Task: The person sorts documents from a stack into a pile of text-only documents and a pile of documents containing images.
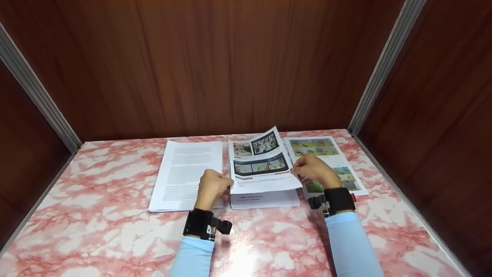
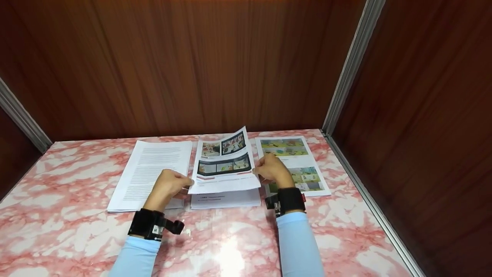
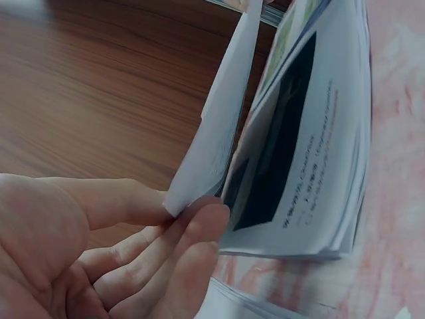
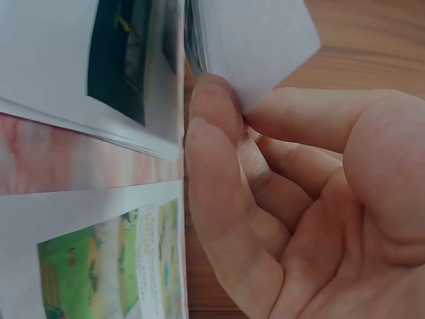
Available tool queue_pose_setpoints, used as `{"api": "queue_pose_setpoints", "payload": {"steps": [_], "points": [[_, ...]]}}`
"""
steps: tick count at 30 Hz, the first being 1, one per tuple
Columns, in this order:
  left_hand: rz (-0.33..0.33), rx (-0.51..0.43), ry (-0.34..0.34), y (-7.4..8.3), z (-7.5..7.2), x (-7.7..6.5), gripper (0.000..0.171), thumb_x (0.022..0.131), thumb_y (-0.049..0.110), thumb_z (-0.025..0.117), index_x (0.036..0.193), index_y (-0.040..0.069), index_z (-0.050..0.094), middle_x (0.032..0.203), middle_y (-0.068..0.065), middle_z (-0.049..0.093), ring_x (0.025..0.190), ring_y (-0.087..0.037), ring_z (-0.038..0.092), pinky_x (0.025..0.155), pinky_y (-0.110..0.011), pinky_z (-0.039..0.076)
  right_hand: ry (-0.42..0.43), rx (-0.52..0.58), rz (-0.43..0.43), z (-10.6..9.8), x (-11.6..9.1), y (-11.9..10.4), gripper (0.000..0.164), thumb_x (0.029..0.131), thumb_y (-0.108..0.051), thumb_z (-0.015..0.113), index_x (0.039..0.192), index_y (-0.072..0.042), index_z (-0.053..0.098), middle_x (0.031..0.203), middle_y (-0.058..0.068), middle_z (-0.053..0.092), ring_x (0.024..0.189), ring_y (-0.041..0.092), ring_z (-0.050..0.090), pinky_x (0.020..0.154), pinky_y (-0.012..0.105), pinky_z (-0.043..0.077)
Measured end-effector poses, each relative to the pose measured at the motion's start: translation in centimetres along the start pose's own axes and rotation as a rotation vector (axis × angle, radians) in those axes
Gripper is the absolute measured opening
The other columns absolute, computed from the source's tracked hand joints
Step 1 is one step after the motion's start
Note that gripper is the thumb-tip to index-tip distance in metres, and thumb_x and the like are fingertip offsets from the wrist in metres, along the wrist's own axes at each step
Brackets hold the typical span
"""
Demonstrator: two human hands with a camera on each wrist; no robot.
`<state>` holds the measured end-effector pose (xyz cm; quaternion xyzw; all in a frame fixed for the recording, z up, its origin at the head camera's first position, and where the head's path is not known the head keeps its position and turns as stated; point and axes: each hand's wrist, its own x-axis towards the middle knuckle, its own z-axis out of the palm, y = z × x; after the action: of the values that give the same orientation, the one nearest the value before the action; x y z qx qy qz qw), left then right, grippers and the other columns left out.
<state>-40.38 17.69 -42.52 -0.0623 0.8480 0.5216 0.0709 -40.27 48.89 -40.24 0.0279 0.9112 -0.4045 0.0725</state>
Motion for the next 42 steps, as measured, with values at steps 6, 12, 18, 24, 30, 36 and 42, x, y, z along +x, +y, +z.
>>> {"api": "queue_pose_setpoints", "payload": {"steps": [6,12,18,24,30,36,42], "points": [[-0.047,0.02,-0.028,-0.4,0.3,0.4,0.01,0.066,0.008,0.07,0.072,0.002,0.065,0.06,-0.01,0.067,0.048,-0.019,0.064,0.051,-0.032,0.055,-0.035,-0.024,0.034,0.5,0.3,0.3,0.019,0.083,-0.018,0.064,0.088,0.0,0.068,0.07,0.004,0.059,0.06,0.016,0.06,0.061,0.04,0.056],[-0.09,0.06,-0.042,-0.8,0.7,0.9,0.01,0.065,0.007,0.075,0.069,0.002,0.067,0.057,-0.01,0.067,0.046,-0.019,0.064,0.048,-0.03,0.054,-0.086,-0.061,0.062,0.8,0.6,0.8,0.02,0.081,-0.018,0.066,0.084,0.001,0.069,0.062,0.004,0.063,0.054,0.016,0.062,0.057,0.037,0.056],[-0.112,0.094,-0.043,-0.9,0.8,1.0,0.016,0.064,0.007,0.077,0.071,0.001,0.064,0.058,-0.011,0.067,0.047,-0.019,0.065,0.047,-0.029,0.053,-0.133,-0.056,0.076,1.1,0.7,1.1,0.021,0.079,-0.016,0.068,0.084,0.004,0.068,0.059,0.005,0.063,0.052,0.015,0.061,0.053,0.033,0.054],[-0.111,0.106,-0.059,-1.0,0.9,1.0,0.015,0.064,0.007,0.076,0.071,0.001,0.064,0.06,-0.013,0.068,0.046,-0.018,0.064,0.047,-0.03,0.054,-0.144,-0.081,0.081,1.4,0.8,1.3,0.019,0.079,-0.014,0.067,0.082,0.005,0.068,0.055,0.004,0.062,0.049,0.014,0.06,0.051,0.03,0.053],[-0.114,0.116,-0.072,-1.0,1.1,0.8,0.015,0.065,0.006,0.077,0.072,0.001,0.064,0.061,-0.013,0.068,0.048,-0.019,0.065,0.049,-0.031,0.054,-0.131,-0.107,0.094,1.3,0.9,1.3,0.019,0.079,-0.016,0.068,0.081,0.004,0.068,0.058,0.006,0.064,0.05,0.016,0.061,0.052,0.032,0.054],[-0.128,0.129,-0.084,-0.9,1.0,0.7,0.016,0.065,0.008,0.077,0.072,0.001,0.065,0.061,-0.013,0.069,0.048,-0.019,0.065,0.048,-0.028,0.054,-0.131,-0.113,0.106,1.2,0.8,1.3,0.02,0.079,-0.017,0.068,0.083,0.003,0.069,0.06,0.007,0.065,0.052,0.016,0.062,0.053,0.033,0.054],[-0.126,0.133,-0.094,-0.8,0.8,0.6,0.016,0.064,0.01,0.078,0.073,0.0,0.068,0.063,-0.012,0.069,0.05,-0.019,0.066,0.048,-0.028,0.054,-0.133,-0.134,0.114,1.0,0.6,1.4,0.021,0.08,-0.018,0.067,0.083,0.003,0.069,0.063,0.007,0.066,0.055,0.016,0.063,0.056,0.033,0.055]]}}
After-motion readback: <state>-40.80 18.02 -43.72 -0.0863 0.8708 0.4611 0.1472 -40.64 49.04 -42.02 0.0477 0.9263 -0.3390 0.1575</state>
